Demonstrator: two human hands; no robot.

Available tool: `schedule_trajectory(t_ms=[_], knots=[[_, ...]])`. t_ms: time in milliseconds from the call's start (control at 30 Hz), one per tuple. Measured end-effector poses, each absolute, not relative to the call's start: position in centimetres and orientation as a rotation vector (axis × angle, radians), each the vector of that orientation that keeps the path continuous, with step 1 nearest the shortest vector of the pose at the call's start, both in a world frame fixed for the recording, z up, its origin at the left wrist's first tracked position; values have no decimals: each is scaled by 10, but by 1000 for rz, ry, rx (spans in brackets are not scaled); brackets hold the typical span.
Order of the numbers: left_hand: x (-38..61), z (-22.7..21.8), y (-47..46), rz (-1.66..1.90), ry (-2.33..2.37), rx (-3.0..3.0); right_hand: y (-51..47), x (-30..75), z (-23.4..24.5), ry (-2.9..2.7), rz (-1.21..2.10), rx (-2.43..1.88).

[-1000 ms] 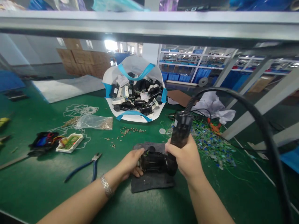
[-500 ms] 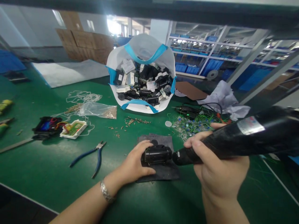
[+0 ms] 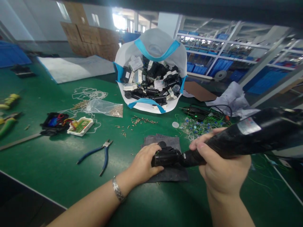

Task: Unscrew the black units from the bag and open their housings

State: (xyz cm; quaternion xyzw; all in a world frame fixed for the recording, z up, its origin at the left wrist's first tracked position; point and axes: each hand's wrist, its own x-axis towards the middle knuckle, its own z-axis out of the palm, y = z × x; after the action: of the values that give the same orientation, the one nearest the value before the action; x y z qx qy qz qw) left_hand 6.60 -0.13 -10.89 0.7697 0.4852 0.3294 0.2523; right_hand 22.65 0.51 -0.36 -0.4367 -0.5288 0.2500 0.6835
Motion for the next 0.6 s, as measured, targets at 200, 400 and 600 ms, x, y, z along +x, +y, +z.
schedule_trajectory(t_ms=[200,400,600], knots=[[62,-109,1,885,1248,2110,0,228,5,-1227,572,-878],[63,-110,2,936,1244,2113,-16,212,29,-1226,532,-734],[62,-107,2,961,1216,2133,-16,189,14,-1302,735,-801]])
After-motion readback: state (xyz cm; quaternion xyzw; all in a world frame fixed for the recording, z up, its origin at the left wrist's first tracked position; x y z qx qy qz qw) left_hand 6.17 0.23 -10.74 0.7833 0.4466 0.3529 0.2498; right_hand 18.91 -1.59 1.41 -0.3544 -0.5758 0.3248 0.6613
